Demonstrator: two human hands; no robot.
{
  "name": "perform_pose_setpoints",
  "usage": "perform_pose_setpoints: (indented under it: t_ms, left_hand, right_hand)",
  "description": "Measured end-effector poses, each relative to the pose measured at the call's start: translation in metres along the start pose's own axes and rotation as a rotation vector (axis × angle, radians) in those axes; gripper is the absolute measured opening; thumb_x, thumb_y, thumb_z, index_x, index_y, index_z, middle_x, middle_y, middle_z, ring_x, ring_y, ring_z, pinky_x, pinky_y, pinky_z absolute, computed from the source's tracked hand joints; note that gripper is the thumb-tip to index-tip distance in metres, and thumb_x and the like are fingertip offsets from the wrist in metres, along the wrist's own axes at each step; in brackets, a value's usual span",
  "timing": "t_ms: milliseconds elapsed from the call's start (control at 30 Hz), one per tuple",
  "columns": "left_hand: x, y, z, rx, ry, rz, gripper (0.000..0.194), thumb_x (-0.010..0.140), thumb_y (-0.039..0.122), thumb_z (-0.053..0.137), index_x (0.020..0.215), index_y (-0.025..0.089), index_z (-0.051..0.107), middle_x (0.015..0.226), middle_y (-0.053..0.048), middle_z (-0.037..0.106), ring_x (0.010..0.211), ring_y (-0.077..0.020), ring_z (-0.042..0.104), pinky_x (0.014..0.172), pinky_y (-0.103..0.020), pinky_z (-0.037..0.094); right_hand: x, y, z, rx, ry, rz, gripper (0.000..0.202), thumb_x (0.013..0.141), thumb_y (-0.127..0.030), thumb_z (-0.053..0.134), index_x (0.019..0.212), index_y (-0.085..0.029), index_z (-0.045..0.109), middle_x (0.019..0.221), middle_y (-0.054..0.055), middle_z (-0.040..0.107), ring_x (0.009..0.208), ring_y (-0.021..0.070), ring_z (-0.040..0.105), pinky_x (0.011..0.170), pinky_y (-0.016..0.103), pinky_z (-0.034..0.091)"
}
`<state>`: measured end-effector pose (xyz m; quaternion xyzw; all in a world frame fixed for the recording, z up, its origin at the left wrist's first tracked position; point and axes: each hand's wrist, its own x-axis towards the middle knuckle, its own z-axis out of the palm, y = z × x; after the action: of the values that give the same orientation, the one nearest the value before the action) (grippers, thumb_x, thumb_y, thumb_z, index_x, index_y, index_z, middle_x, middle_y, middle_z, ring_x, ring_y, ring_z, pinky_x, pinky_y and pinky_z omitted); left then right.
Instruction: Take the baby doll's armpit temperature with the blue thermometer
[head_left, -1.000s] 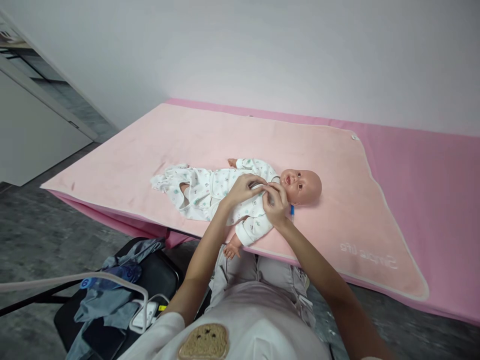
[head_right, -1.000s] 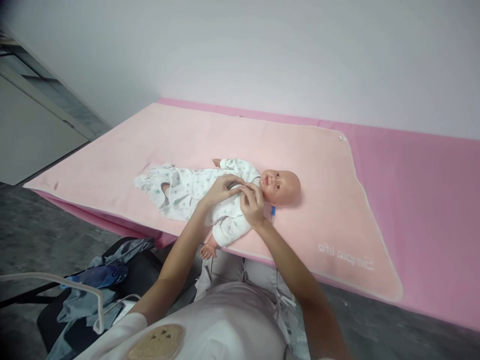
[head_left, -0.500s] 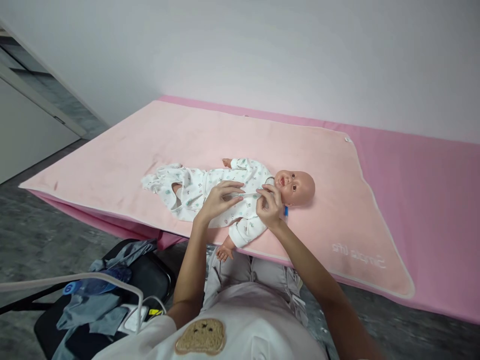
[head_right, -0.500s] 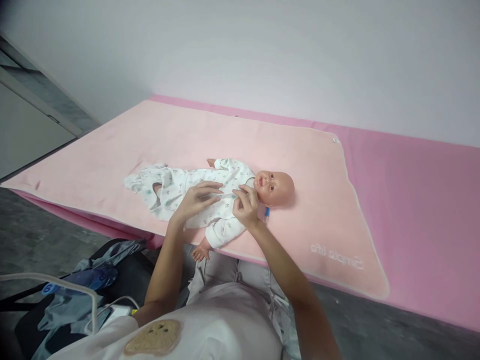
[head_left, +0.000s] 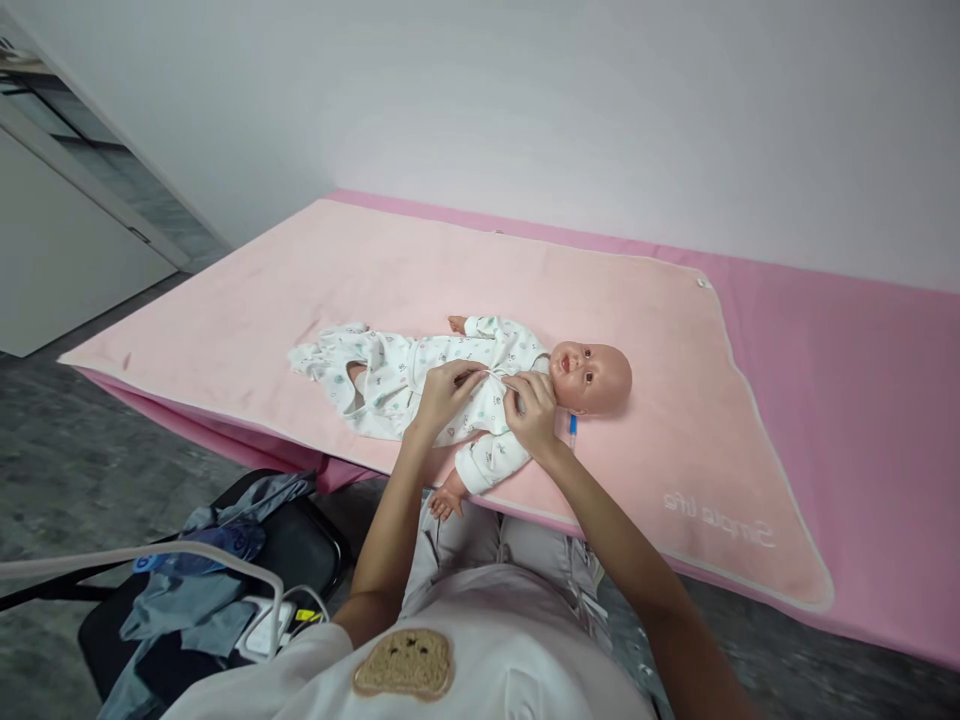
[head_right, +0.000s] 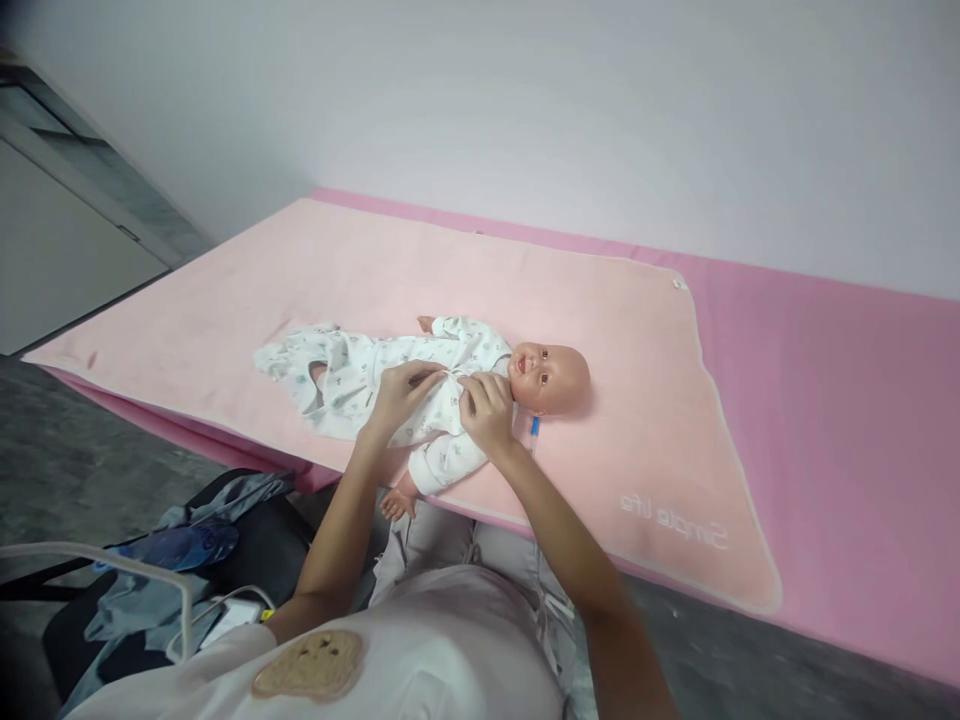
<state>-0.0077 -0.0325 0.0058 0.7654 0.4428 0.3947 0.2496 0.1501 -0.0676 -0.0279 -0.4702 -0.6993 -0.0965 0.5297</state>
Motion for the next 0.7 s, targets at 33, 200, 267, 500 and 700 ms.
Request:
perform_pose_setpoints:
  t_ms: [33,200,267,500,700]
  left_hand:
    - [0.001,-0.002,0.002,0.016,0.011,0.003,0.025,0.086,0.036,0.050,0.091,0.018,0.067,0.090,-0.004,0.069,0.082,-0.0173,0.063,0.074,-0.028,0.048]
    - [0.004,-0.003,-0.007,-0.007,-0.111,0.012,0.030,0.090,0.034,0.044,0.097,0.018,0.067,0.097,-0.004,0.069,0.092,-0.0188,0.062,0.083,-0.030,0.046]
    - [0.004,-0.002,-0.013,-0.077,-0.190,0.003,0.029,0.088,0.036,0.047,0.102,0.019,0.067,0.101,-0.004,0.068,0.094,-0.0193,0.061,0.083,-0.029,0.046]
    - [0.001,-0.009,-0.013,-0.206,-0.203,0.014,0.030,0.079,0.037,0.061,0.102,0.020,0.068,0.104,-0.006,0.067,0.099,-0.0215,0.060,0.085,-0.031,0.047]
    - [0.002,-0.012,-0.008,-0.145,-0.157,0.032,0.030,0.080,0.041,0.059,0.101,0.021,0.069,0.100,-0.006,0.068,0.090,-0.0204,0.061,0.079,-0.031,0.047]
  right_hand:
    - [0.000,0.000,0.000,-0.009,0.004,0.008,0.021,0.079,-0.007,0.047,0.088,-0.020,0.061,0.083,0.004,0.062,0.081,0.0174,0.055,0.076,0.033,0.047]
    - [-0.001,0.001,0.001,-0.017,0.010,0.016,0.019,0.079,-0.007,0.047,0.084,-0.020,0.061,0.079,0.004,0.060,0.078,0.0169,0.053,0.074,0.032,0.045]
    - [-0.002,0.001,0.000,-0.011,0.015,0.021,0.019,0.078,-0.007,0.047,0.083,-0.020,0.060,0.079,0.004,0.060,0.078,0.0170,0.053,0.073,0.032,0.045]
    - [-0.001,0.001,-0.002,0.020,0.002,0.006,0.018,0.075,-0.006,0.048,0.080,-0.020,0.059,0.077,0.004,0.059,0.076,0.0172,0.052,0.072,0.032,0.045]
    - [-0.002,0.002,-0.001,0.024,-0.009,0.024,0.018,0.076,-0.007,0.048,0.080,-0.020,0.059,0.077,0.004,0.059,0.076,0.0174,0.053,0.071,0.032,0.045]
